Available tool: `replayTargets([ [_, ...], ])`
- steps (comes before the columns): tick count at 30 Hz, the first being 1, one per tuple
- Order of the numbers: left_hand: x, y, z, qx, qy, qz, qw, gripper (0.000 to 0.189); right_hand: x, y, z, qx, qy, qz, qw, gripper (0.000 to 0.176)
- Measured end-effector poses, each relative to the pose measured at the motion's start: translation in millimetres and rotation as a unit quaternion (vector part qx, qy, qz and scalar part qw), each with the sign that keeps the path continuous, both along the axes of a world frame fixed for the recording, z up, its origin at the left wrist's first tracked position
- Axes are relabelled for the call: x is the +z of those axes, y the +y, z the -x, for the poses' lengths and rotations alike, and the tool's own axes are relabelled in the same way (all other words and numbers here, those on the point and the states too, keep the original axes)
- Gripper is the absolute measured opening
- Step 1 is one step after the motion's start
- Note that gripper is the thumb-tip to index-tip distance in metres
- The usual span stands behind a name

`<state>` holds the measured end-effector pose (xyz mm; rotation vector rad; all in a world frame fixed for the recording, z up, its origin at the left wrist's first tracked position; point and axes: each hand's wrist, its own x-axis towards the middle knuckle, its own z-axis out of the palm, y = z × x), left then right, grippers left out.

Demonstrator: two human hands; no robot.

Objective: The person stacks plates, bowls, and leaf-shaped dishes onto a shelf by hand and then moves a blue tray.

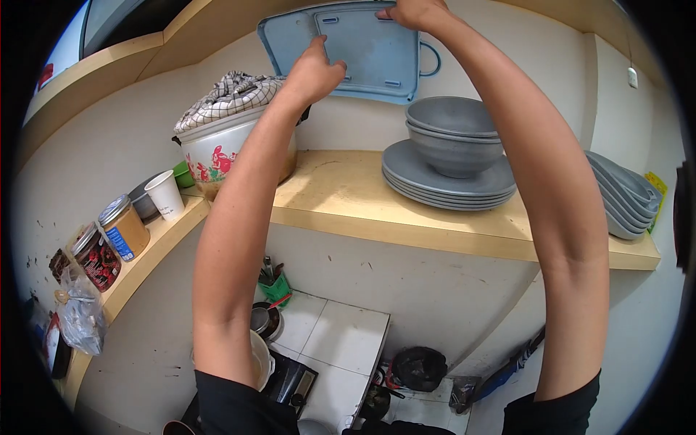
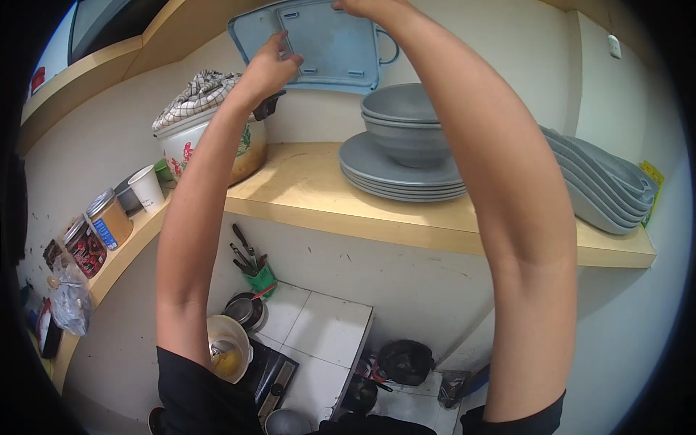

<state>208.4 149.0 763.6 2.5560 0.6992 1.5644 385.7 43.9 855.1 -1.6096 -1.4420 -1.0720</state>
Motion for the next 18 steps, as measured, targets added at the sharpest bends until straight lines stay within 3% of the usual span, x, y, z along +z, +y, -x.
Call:
replayTargets([
  [10,4,-42,-25,-0.099,-0.052,-0.005,0.994,0.093,-20,-87,41,0.051,-0.065,-0.098,0.992,0.021],
  [12,-10,-73,-42,-0.077,-0.235,-0.084,0.965,0.056,-25,-105,49,0.054,-0.04,-0.094,0.993,0.018],
  [13,-7,-66,-35,-0.075,-0.233,-0.083,0.966,0.056,-29,-111,51,0.054,-0.015,-0.089,0.994,0.014],
  [15,3,-58,-10,-0.216,-0.156,0.02,0.964,0.067,-41,-114,43,0.086,-0.081,-0.134,0.984,0.012],
  [16,1,-64,-6,-0.212,-0.156,0.022,0.964,0.067,-47,-117,39,0.116,-0.148,-0.181,0.965,0.011],
  [18,-6,-81,9,-0.321,-0.205,0.177,0.908,0.064,-63,-129,38,0.132,-0.175,-0.205,0.954,0.01],
])
